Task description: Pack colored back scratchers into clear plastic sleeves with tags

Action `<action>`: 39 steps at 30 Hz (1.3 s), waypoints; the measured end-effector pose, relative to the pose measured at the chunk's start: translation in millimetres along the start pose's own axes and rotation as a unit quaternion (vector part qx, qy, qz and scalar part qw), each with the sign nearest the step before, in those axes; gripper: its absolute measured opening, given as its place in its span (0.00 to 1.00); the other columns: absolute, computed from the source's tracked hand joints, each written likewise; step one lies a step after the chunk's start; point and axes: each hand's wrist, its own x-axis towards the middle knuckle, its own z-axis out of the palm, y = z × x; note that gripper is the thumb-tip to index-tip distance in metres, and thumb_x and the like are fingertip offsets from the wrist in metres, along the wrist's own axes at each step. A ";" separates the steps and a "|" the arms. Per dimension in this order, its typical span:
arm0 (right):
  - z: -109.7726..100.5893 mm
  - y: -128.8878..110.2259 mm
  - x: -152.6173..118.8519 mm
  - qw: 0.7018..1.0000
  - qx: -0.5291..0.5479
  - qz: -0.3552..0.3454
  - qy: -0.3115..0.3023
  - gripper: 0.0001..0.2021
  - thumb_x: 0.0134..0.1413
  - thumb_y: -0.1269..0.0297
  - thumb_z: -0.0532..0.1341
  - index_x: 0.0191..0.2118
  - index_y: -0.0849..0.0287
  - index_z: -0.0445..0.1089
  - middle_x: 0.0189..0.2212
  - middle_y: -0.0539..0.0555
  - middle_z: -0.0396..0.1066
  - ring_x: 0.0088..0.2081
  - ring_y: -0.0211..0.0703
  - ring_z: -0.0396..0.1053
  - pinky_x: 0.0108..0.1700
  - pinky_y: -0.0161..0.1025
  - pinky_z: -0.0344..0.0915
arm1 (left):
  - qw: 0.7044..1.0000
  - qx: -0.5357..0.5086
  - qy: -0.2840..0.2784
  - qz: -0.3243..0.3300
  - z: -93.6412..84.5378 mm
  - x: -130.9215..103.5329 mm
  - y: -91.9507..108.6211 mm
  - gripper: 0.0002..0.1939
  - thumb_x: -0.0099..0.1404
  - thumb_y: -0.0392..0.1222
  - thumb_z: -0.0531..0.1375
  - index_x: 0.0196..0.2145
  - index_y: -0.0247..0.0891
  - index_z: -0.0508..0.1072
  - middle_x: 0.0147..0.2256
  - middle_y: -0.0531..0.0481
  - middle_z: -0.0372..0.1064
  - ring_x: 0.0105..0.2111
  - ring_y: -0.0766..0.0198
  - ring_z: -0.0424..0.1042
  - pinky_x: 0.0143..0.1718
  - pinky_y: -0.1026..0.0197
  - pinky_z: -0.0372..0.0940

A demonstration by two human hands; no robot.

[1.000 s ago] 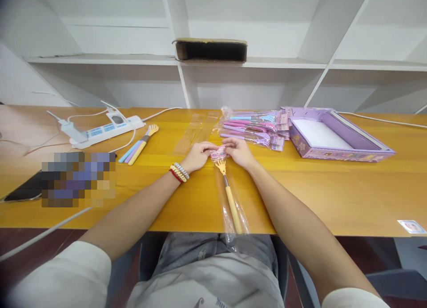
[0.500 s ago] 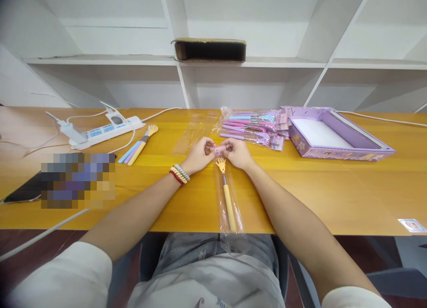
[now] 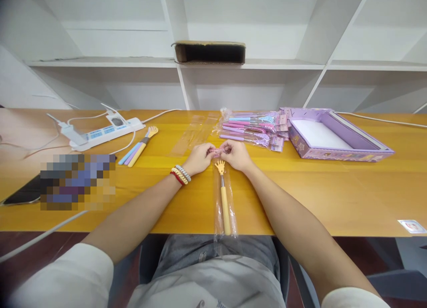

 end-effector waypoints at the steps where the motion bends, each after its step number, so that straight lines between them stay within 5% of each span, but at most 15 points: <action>1: -0.2 1.2 0.2 1.000 0.009 0.003 -0.004 0.07 0.37 0.68 0.61 0.29 0.61 0.67 0.20 0.48 0.66 0.22 0.34 0.61 0.25 0.32 0.57 | 1.000 0.002 -0.001 0.002 -0.3 0.1 -0.5 0.04 0.59 0.33 0.53 0.31 0.35 0.67 0.30 0.49 0.68 0.31 0.64 0.65 0.35 0.62 0.59; 10: -3.1 2.0 -0.2 0.999 0.035 0.007 -0.025 0.08 0.37 0.70 0.60 0.30 0.61 0.68 0.21 0.48 0.69 0.22 0.35 0.64 0.25 0.32 0.59 | 0.999 -0.012 -0.029 0.020 -3.7 -0.9 -2.2 0.06 0.58 0.31 0.52 0.33 0.36 0.65 0.32 0.48 0.67 0.33 0.64 0.65 0.35 0.62 0.59; 17: 1.3 2.1 -1.4 1.000 0.024 0.013 0.011 0.09 0.42 0.60 0.63 0.29 0.60 0.68 0.22 0.51 0.72 0.24 0.38 0.67 0.26 0.35 0.62 | 0.999 0.028 -0.034 0.001 -2.2 -2.3 1.1 0.08 0.61 0.44 0.55 0.29 0.36 0.65 0.29 0.50 0.65 0.30 0.64 0.64 0.32 0.62 0.58; 30: 1.0 -1.6 -1.5 0.999 -0.004 -0.026 0.026 0.08 0.44 0.61 0.63 0.28 0.60 0.69 0.24 0.52 0.73 0.25 0.39 0.68 0.28 0.36 0.63 | 0.999 0.005 -0.048 0.003 -5.8 -0.2 3.1 0.08 0.58 0.30 0.50 0.31 0.36 0.68 0.29 0.48 0.69 0.30 0.63 0.67 0.32 0.63 0.59; 39: -4.0 6.8 1.7 0.995 -0.050 -0.029 0.086 0.06 0.44 0.62 0.62 0.26 0.60 0.69 0.24 0.51 0.71 0.27 0.39 0.67 0.32 0.36 0.63 | 0.998 -0.013 0.062 0.023 -5.5 -2.9 -2.7 0.23 0.52 0.21 0.47 0.44 0.33 0.65 0.41 0.43 0.67 0.41 0.63 0.67 0.45 0.59 0.63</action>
